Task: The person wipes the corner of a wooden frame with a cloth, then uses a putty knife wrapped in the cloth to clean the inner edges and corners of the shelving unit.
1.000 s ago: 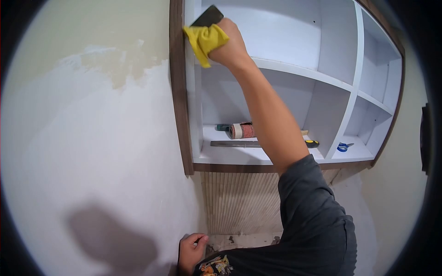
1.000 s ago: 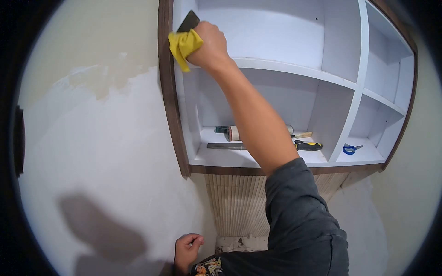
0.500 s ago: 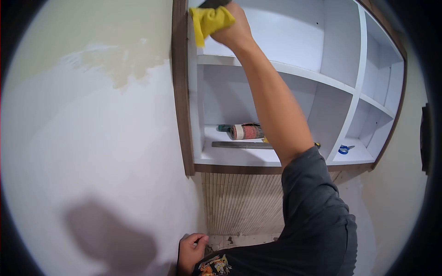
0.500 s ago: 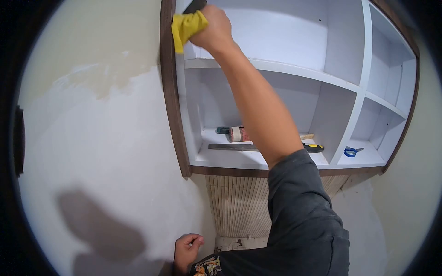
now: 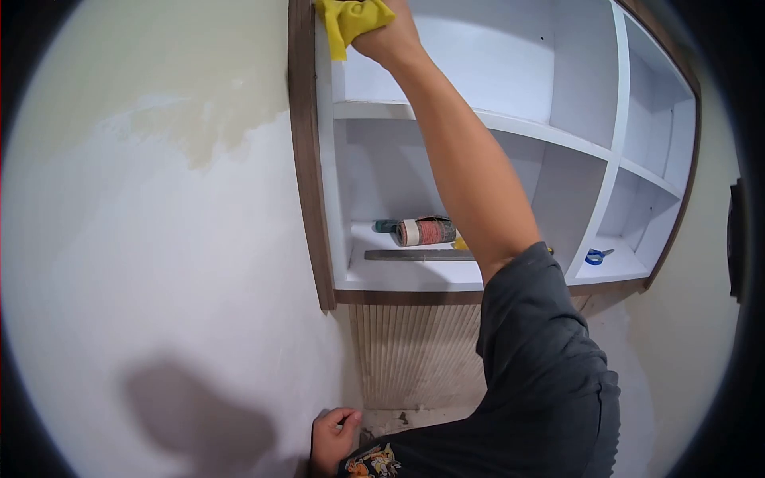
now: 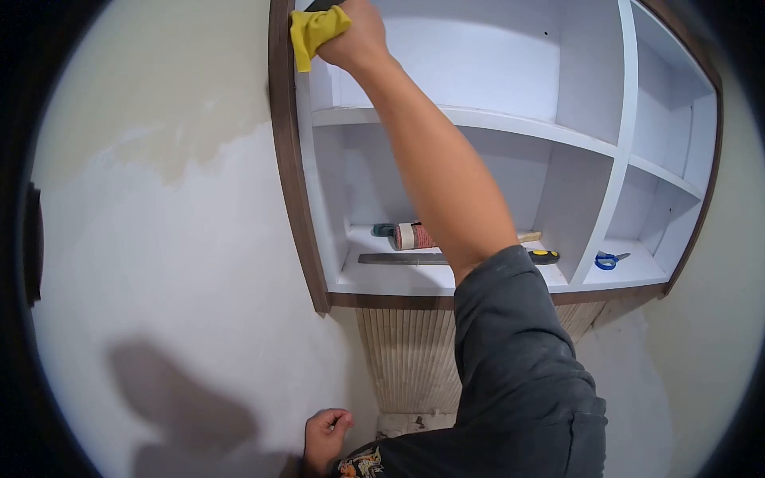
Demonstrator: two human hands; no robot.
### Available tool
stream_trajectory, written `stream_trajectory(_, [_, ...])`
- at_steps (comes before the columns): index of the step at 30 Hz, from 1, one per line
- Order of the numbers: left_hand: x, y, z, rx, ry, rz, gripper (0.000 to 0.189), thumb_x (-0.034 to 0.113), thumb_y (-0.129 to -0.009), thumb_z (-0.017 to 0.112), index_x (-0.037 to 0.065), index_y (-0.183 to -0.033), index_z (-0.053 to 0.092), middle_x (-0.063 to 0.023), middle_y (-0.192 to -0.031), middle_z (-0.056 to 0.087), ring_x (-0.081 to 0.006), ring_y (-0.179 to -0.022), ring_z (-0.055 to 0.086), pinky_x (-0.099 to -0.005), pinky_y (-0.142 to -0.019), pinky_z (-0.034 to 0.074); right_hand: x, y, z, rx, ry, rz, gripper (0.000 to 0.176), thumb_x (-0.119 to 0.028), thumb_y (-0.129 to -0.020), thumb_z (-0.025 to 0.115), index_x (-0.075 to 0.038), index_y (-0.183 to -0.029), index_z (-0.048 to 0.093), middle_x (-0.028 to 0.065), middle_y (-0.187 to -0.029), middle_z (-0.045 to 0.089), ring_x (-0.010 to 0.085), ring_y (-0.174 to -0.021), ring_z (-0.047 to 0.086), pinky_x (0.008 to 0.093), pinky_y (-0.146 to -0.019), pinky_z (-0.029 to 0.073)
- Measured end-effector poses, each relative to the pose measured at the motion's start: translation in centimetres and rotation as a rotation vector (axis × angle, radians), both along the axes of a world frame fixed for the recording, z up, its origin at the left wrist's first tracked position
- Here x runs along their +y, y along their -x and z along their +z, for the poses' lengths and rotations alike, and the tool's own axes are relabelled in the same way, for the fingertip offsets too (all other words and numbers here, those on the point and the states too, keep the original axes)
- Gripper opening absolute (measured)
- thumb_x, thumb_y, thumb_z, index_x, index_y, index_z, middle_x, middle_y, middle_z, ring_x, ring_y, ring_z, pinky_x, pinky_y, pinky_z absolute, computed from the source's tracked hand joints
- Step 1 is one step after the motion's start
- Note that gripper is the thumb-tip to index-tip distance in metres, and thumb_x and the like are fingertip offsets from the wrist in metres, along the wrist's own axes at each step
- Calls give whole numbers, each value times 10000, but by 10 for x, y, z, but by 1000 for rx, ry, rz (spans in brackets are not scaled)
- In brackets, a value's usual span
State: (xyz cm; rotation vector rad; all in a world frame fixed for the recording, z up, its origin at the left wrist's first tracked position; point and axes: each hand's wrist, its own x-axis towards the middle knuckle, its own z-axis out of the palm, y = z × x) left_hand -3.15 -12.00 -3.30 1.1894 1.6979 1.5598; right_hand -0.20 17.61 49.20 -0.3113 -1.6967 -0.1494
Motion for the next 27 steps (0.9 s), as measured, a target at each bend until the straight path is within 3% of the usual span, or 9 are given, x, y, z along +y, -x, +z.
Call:
stream_trajectory(6, [-2, -1, 1, 31, -4, -10, 137, 93, -927, 681, -41, -908, 701, -68, -809, 701, -123, -762, 655, -265, -737, 526, -8, -20, -26, -226, 19, -65, 269, -233, -700, 801, 5, -768, 696, 208, -817, 699, 387, -790, 675, 392, -692, 548])
stream_trajectory(7, [-1, 1, -4, 49, -4, -9, 137, 94, -928, 680, -40, -908, 702, -68, -811, 702, -124, -761, 656, -265, -737, 527, 9, -17, -24, -203, -122, -36, 270, -231, -694, 807, 4, -763, 693, 205, -800, 696, 387, -768, 673, 399, -677, 546])
stream_trajectory(12, [2, 2, -7, -40, -9, -18, 134, 93, -930, 674, -37, -913, 701, -74, -820, 706, -128, -764, 661, -265, -735, 529, 10, 6, 8, -20, -35, -51, 284, -235, -682, 809, 12, -736, 680, 202, -782, 692, 391, -738, 668, 399, -668, 553])
stream_trajectory(15, [0, 4, -6, 37, -11, -43, 158, 114, -944, 660, -40, -960, 693, -75, -838, 700, -135, -781, 646, -275, -738, 523, 0, -4, -14, -109, -144, -133, 272, -224, -683, 801, 15, -724, 677, 205, -782, 691, 391, -753, 671, 397, -672, 555])
stream_trajectory(18, [-4, 0, 0, 84, -6, -49, 215, 158, -969, 641, -47, -1025, 676, -75, -863, 682, -150, -799, 611, -294, -733, 503, -7, -23, -42, -261, 22, -31, 268, -236, -685, 797, 5, -726, 688, 211, -782, 690, 399, -768, 671, 404, -672, 554])
stream_trajectory(22, [-2, -1, 5, 83, 5, -33, 208, 154, -969, 642, -52, -980, 669, -72, -840, 672, -147, -787, 605, -298, -730, 498, -9, -12, -5, -48, -119, -109, 262, -234, -682, 811, -10, -713, 678, 186, -760, 693, 376, -746, 675, 401, -659, 549])
stream_trajectory(23, [-1, 0, 4, 96, 17, -33, 205, 150, -970, 640, -53, -981, 669, -73, -838, 670, -147, -783, 604, -299, -732, 498, -10, -8, 10, 2, -22, -50, 271, -248, -680, 811, -15, -704, 675, 186, -757, 690, 376, -746, 675, 402, -654, 548])
stream_trajectory(26, [2, 6, -13, 94, 34, -41, 188, 136, -965, 643, -50, -977, 670, -72, -832, 667, -146, -776, 601, -291, -732, 497, -10, 10, 52, 106, -201, -53, 383, -382, -849, 719, -7, -780, 687, 235, -783, 690, 403, -784, 693, 435, -650, 534])
stream_trajectory(27, [4, 7, -18, 112, 18, -36, 187, 134, -964, 646, -50, -977, 670, -71, -832, 666, -145, -776, 601, -292, -730, 497, -13, 11, 56, 119, -187, -17, 387, -386, -845, 722, -5, -782, 687, 234, -783, 690, 406, -787, 692, 435, -648, 532])
